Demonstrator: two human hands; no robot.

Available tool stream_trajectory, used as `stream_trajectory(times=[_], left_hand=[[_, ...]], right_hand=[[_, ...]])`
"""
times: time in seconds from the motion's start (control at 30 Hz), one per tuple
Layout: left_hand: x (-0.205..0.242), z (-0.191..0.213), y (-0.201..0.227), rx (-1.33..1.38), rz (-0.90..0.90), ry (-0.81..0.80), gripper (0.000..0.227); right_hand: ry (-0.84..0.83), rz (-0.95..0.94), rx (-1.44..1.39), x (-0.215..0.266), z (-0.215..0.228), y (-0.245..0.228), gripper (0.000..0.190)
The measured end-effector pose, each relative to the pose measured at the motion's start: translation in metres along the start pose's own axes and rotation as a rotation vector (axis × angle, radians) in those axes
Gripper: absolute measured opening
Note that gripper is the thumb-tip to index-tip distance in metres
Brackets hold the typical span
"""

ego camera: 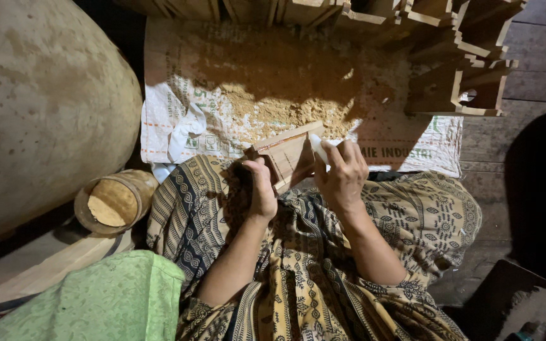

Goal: The person applies adhesive to the joints of wooden components and fits them together to assemble a small box-like structure, working on a mat amongst several other completed wooden grids.

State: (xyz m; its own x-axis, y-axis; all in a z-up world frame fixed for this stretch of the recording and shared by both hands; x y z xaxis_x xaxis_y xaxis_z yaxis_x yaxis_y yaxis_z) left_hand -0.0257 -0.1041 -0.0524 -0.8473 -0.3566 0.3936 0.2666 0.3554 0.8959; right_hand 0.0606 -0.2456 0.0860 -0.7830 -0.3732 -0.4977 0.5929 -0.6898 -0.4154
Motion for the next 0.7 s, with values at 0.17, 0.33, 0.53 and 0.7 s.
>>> stream_trajectory(times=[0.17,0.33,0.53,0.7], left_hand=[[0.008,-0.011,0.031,0.02,-0.025,-0.009,0.079],[0.023,-0.034,0.095,0.054,-0.04,-0.032,0.083],[0.004,-0.007,0.018,0.053,-0.014,0.001,0.079],[-0.008,0.011,-0.029,-0.019,-0.041,0.014,0.082]], right_hand=[[0.012,-0.018,0.023,0.007,-0.005,0.011,0.015],[0.025,-0.025,0.032,-0.006,0.007,0.003,0.018],[0.051,-0.033,0.069,0.001,-0.001,0.015,0.019],[0.074,-0.034,0.084,-0.002,0.001,0.016,0.018]])
Point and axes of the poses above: each hand's wrist, its own x-axis away from the middle knuckle, its own z-axis out of the back of the hand, y = z × x, the point moved 1 cm from there along -x, towards the middle knuckle, and after that the axes turned 9 degrees about -x, right-handed, at the moved point
